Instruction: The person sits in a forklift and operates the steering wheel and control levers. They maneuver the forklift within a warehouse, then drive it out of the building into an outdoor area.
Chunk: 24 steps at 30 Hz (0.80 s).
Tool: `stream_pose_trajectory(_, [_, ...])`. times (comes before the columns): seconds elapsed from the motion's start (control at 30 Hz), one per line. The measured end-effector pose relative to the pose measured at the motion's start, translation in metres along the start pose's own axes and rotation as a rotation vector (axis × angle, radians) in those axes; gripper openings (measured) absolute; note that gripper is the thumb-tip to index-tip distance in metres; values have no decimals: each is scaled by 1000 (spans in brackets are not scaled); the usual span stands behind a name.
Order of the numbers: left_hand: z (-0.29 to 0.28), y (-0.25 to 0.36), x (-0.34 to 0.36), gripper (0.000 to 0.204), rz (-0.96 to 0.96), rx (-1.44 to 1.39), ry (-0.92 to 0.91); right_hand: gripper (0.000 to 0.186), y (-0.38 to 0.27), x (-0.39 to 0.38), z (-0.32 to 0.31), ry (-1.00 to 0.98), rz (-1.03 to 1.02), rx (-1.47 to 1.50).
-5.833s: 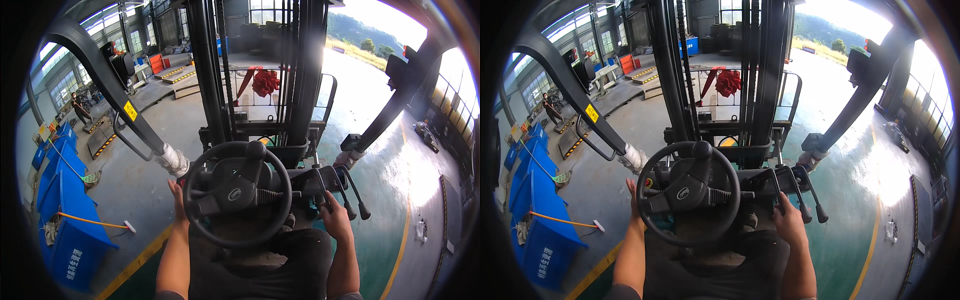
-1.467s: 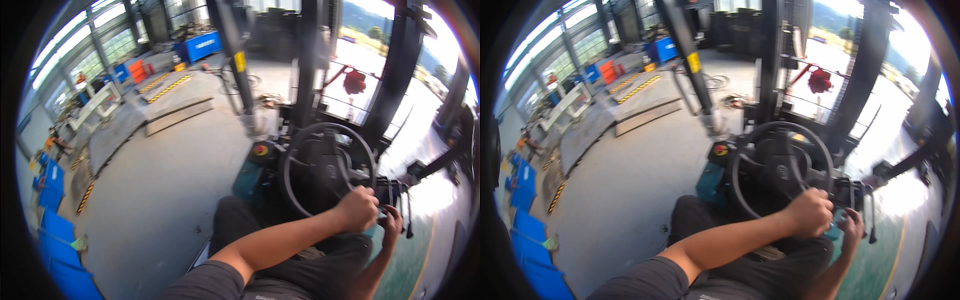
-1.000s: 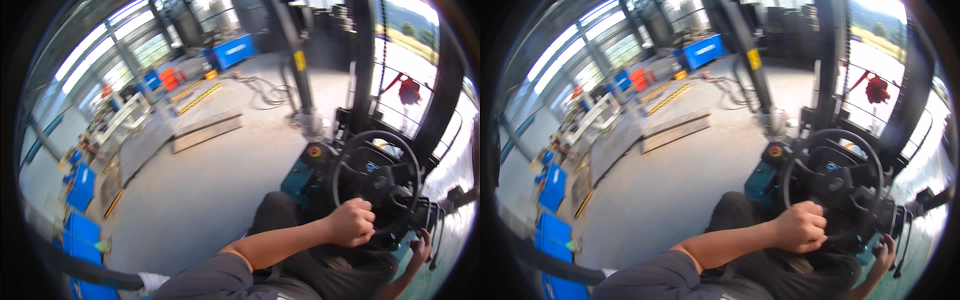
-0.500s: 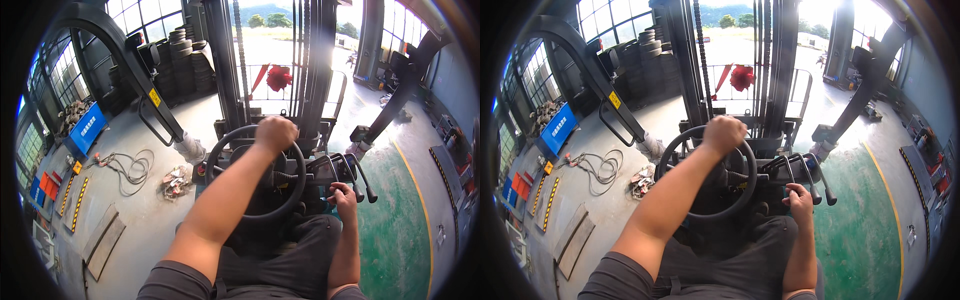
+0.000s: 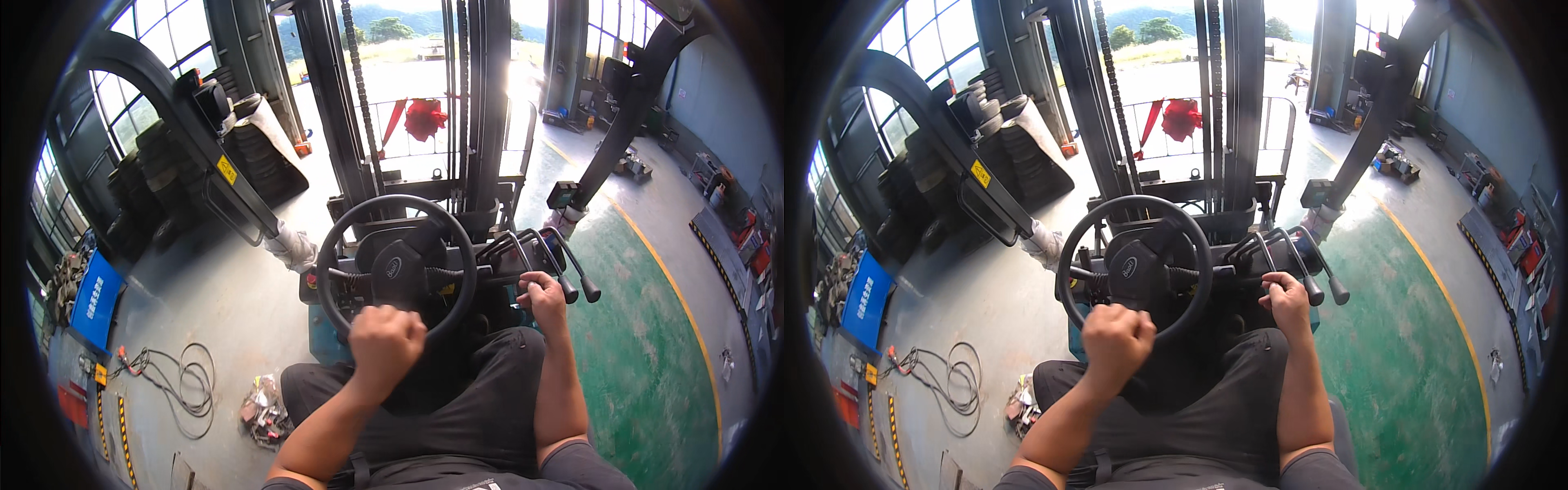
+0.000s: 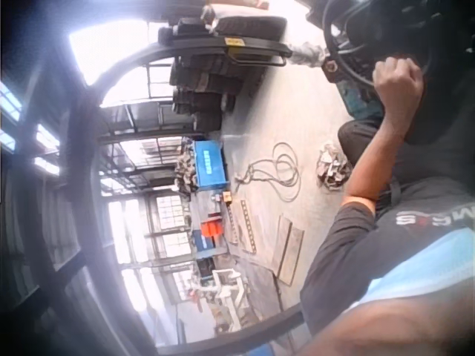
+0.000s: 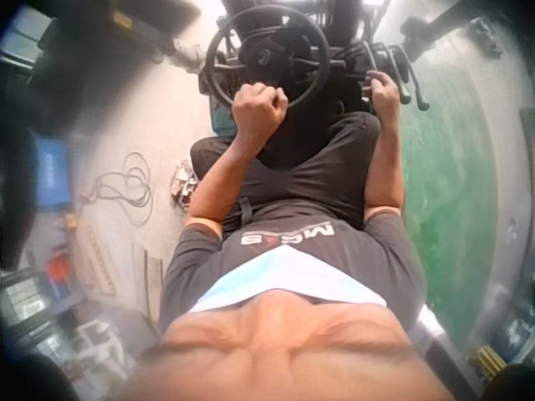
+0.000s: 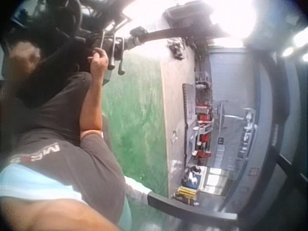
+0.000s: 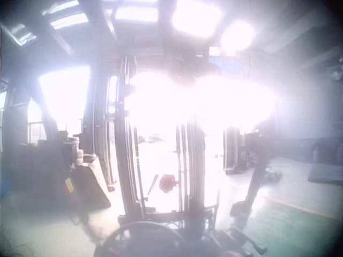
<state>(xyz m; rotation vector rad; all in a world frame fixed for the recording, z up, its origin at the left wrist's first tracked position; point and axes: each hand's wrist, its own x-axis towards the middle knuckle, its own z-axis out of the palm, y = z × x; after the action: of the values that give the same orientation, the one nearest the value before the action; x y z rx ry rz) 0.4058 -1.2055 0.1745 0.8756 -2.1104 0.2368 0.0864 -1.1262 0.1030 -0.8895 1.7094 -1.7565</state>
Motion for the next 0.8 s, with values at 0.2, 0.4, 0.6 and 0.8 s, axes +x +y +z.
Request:
stream_pose_trajectory(0.2, [158,-27,117,26,308,-247,-59,26,34,100,62,-20,84,4])
stream_pose_trajectory(0.4, [323,-130,343,29,11,-58,-75,29,59,281,72,-123,65,-13])
stream_pose_trajectory(0.6, [378,-265,426,27,-89,-10,104,27,69,442,81,-117,39,12])
stream_pose_trajectory(0.8, [441,-326,473,26,-104,28,144,26,79,599,114,-149,54,-76])
